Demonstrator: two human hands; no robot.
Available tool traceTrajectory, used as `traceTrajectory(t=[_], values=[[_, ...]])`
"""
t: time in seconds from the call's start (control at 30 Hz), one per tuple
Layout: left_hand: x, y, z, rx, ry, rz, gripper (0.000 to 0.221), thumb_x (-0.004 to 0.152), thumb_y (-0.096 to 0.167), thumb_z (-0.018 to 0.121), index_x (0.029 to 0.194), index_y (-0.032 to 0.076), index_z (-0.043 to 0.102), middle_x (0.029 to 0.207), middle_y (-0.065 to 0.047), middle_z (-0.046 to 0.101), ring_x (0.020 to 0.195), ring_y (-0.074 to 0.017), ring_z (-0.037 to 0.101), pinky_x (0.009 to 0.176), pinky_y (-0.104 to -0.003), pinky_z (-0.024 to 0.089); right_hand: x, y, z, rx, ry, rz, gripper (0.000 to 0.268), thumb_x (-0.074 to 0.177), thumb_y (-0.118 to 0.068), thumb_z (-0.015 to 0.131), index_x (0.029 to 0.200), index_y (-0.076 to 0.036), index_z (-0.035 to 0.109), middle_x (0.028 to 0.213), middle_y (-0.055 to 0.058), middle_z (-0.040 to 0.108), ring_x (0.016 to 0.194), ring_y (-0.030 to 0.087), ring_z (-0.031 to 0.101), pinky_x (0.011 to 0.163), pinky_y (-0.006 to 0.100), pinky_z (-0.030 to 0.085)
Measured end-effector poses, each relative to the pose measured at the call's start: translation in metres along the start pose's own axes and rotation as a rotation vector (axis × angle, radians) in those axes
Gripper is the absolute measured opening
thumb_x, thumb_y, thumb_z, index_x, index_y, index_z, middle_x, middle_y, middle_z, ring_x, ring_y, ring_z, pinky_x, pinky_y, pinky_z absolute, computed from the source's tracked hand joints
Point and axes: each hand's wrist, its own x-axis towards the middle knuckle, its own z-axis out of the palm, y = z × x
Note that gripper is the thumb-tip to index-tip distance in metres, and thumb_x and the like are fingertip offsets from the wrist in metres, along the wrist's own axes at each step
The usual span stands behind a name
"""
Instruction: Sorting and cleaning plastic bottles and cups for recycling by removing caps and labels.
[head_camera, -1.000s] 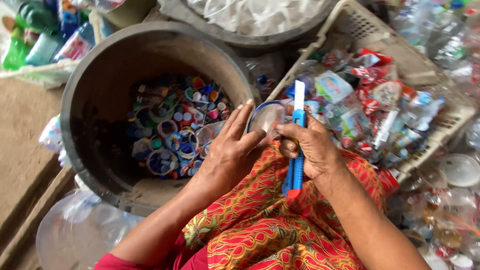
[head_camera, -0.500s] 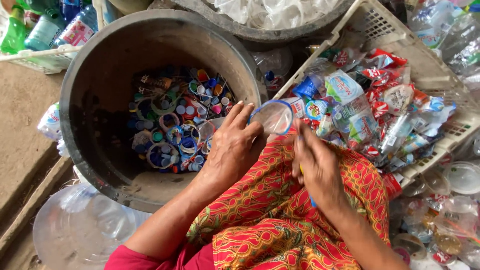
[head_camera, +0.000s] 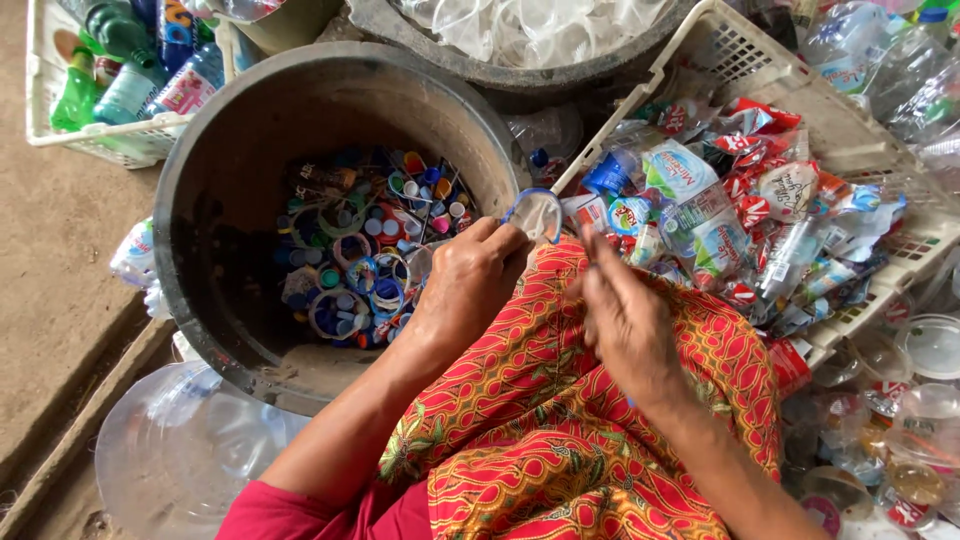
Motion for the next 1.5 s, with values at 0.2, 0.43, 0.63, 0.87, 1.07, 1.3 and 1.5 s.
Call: traceTrajectory(t=[0.2, 0.43, 0.63, 0.87, 1.07, 1.3, 1.5], values=[[0.002, -0.003, 0.025, 0.089, 0.059, 0.046, 0.010, 0.092, 0.016, 0.073, 0.088, 0.016, 0.064, 0.077, -0.007, 0.062, 0.066, -0.0310, 0.070, 0.054, -0.039, 0.057, -0.009, 0.024, 0.016, -0.067, -0.021, 0.053, 0.057, 0.108, -0.033, 0.032, 0.163, -0.018, 0.031, 0.097, 0.019, 0.069, 0.057, 0.013, 0.059, 0.058, 0.031, 0.057], [0.008, 0.007, 0.051, 0.106, 0.074, 0.065, 0.010, 0.091, 0.016, 0.070, 0.089, 0.018, 0.060, 0.076, -0.008, 0.057, 0.068, -0.0331, 0.067, 0.056, -0.043, 0.057, -0.006, 0.014, 0.005, -0.144, -0.012, 0.163, 0.058, 0.106, -0.041, 0.037, 0.163, -0.035, 0.025, 0.154, 0.025, 0.047, 0.130, 0.049, 0.054, 0.105, 0.063, 0.045], [0.011, 0.011, 0.081, 0.120, 0.037, 0.133, 0.009, 0.090, 0.017, 0.069, 0.089, 0.017, 0.059, 0.078, -0.007, 0.058, 0.070, -0.0327, 0.067, 0.056, -0.045, 0.057, -0.002, 0.041, -0.009, -0.162, 0.090, 0.219, 0.057, 0.104, -0.032, 0.044, 0.160, -0.033, 0.034, 0.151, 0.022, 0.052, 0.133, 0.045, 0.052, 0.111, 0.061, 0.043], [0.008, 0.019, 0.080, 0.077, -0.013, 0.177, 0.009, 0.090, 0.017, 0.071, 0.090, 0.016, 0.062, 0.080, -0.005, 0.061, 0.072, -0.0292, 0.069, 0.058, -0.039, 0.059, -0.006, 0.055, -0.009, -0.139, 0.120, 0.150, 0.052, 0.109, -0.031, 0.037, 0.161, -0.027, 0.035, 0.150, 0.022, 0.053, 0.125, 0.042, 0.061, 0.109, 0.058, 0.047], [0.003, 0.005, 0.100, 0.153, -0.049, 0.240, 0.011, 0.092, 0.014, 0.074, 0.087, 0.016, 0.064, 0.082, -0.002, 0.065, 0.073, -0.0213, 0.071, 0.059, -0.029, 0.059, 0.000, 0.067, -0.015, -0.041, 0.141, 0.155, 0.052, 0.112, -0.027, 0.039, 0.162, -0.016, 0.031, 0.082, 0.012, 0.075, 0.053, 0.016, 0.064, 0.057, 0.033, 0.056], [0.020, 0.020, 0.069, -0.227, -0.083, -0.043, 0.007, 0.089, 0.012, 0.076, 0.090, 0.016, 0.070, 0.078, -0.006, 0.067, 0.071, -0.0279, 0.073, 0.062, -0.038, 0.058, -0.006, 0.067, -0.021, -0.040, 0.159, 0.086, 0.057, 0.111, -0.037, 0.035, 0.164, -0.019, 0.028, 0.086, 0.011, 0.073, 0.074, 0.024, 0.067, 0.073, 0.042, 0.055], [0.015, 0.023, 0.058, -0.268, -0.175, -0.073, 0.007, 0.088, 0.011, 0.077, 0.092, 0.016, 0.073, 0.078, -0.006, 0.066, 0.072, -0.0256, 0.072, 0.065, -0.036, 0.059, 0.002, 0.076, -0.023, -0.068, 0.190, 0.060, 0.052, 0.110, -0.038, 0.042, 0.159, -0.022, 0.041, 0.089, 0.011, 0.076, 0.084, 0.025, 0.070, 0.081, 0.044, 0.057]])
